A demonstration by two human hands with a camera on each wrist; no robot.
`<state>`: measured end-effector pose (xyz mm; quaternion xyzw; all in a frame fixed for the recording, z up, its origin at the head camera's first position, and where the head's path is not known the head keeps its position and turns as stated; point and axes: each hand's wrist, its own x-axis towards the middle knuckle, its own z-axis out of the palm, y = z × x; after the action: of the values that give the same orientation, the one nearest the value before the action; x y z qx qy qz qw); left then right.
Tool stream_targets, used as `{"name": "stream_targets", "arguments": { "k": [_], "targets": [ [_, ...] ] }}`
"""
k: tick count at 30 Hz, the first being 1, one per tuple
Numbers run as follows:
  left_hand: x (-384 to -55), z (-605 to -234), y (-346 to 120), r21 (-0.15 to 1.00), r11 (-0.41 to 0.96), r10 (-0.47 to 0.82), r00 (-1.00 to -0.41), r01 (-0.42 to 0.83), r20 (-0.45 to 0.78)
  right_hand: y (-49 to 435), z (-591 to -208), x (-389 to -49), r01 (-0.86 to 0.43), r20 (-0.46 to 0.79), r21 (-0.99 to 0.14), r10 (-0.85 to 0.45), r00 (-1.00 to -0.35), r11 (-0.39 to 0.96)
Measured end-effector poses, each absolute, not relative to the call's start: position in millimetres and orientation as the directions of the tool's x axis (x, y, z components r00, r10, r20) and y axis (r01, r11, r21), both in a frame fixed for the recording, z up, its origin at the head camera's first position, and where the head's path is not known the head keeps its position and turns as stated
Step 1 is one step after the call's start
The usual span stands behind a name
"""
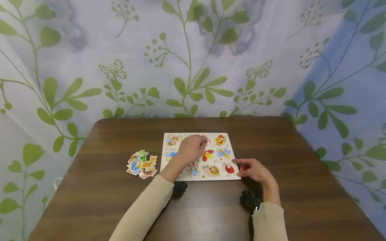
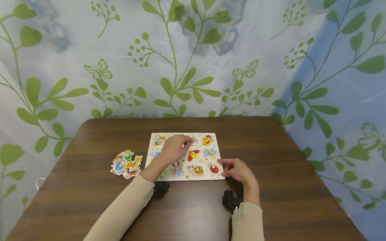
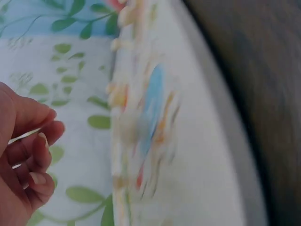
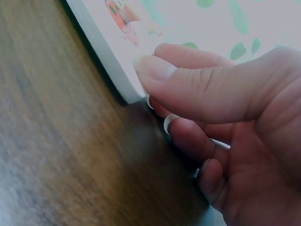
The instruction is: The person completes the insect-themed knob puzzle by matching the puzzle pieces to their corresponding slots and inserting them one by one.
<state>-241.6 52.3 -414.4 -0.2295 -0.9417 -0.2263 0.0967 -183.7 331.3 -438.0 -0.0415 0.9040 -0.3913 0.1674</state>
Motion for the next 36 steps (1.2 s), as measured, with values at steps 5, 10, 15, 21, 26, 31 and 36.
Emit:
{"name": "stream_targets", "arguments": {
  "k": [5, 10, 15, 21, 26, 31, 36],
  "targets": [
    [-243.5, -403.5, 14.6, 0.378, 0.842, 0.303, -0.917, 0.385, 0.258, 328.0, -441.3, -185.7, 0.073, -0.274, -0.728, -0.192, -0.942, 0.682],
    [-246.3, -389.9, -31.2, 0.343, 0.913, 0.207, -0.975, 0.222, 0.08, 326.1, -441.9, -185.2, 0.091, -0.284, -0.72, -0.173, -0.943, 0.688],
    [-246.0, -381.9, -83.0, 0.266, 0.961, 0.111, -0.988, 0.079, -0.108, 324.3, -439.9, -184.7, 0.092, -0.288, -0.72, -0.175, -0.942, 0.688],
    [-239.7, -377.1, -119.6, 0.181, 0.983, 0.018, -0.958, -0.036, -0.288, 324.3, -436.7, -184.7, 0.085, -0.287, -0.712, -0.178, -0.941, 0.697],
    [-239.3, -382.1, -132.5, 0.153, 0.986, -0.002, -0.93, -0.063, -0.368, 324.5, -436.5, -184.1, 0.09, -0.295, -0.706, -0.176, -0.939, 0.702],
    [-239.1, -386.1, -133.7, 0.155, 0.987, 0.009, -0.929, -0.052, -0.37, 327.0, -438.7, -184.2, 0.073, -0.286, -0.692, -0.18, -0.941, 0.718],
    [-239.1, -387.9, -128.5, 0.169, 0.985, 0.035, -0.935, -0.027, -0.352, 329.0, -440.3, -184.5, 0.071, -0.28, -0.685, -0.173, -0.944, 0.725]
  ]
}}
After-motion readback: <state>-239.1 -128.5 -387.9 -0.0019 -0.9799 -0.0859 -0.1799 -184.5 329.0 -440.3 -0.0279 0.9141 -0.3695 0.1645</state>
